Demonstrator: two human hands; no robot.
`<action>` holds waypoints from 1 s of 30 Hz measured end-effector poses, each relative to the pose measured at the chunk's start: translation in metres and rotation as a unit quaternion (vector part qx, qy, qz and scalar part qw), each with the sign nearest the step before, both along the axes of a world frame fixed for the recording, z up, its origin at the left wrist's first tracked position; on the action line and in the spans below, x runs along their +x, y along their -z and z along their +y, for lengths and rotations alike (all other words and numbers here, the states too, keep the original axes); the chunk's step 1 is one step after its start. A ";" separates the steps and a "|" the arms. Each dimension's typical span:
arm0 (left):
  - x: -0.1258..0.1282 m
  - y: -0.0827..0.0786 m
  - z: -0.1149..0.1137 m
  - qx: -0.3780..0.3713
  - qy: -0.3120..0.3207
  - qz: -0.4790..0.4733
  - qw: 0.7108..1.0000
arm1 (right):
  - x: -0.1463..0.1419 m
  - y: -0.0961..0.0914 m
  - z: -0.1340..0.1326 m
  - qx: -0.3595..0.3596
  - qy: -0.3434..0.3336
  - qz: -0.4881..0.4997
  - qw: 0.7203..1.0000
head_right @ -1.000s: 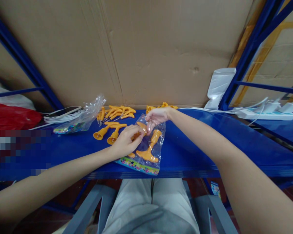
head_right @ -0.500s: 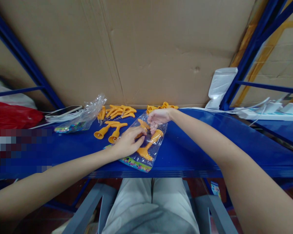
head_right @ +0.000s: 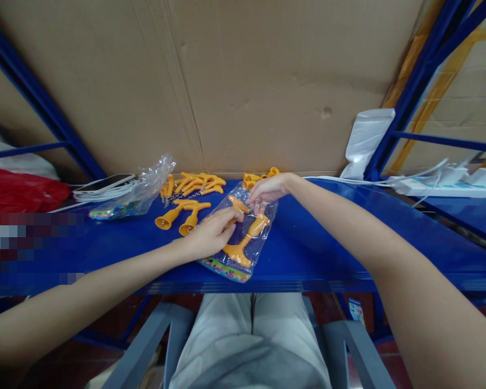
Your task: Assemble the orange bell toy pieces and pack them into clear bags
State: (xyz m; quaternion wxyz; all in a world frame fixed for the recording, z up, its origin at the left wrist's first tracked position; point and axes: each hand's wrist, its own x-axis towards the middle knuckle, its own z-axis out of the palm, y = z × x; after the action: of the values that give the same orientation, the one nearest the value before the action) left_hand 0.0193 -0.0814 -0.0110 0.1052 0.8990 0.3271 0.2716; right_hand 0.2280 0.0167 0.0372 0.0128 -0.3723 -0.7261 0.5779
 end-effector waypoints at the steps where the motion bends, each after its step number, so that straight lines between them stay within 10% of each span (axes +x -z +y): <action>1: 0.001 0.002 0.000 0.007 0.002 0.000 1.000 | -0.001 0.000 0.000 -0.009 0.001 0.006 1.000; 22: -0.003 -0.005 -0.001 0.003 -0.030 -0.074 0.997 | 0.001 -0.004 0.001 0.043 0.085 0.030 0.995; 30: -0.077 -0.046 0.054 0.071 -0.272 0.051 0.958 | -0.001 0.000 0.000 0.082 0.185 0.071 0.977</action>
State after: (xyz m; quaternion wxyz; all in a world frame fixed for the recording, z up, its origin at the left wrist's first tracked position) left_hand -0.0580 -0.0276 0.0352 -0.0538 0.7941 0.5438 0.2661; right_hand 0.2271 0.0169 0.0376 0.2014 -0.4562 -0.6868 0.5288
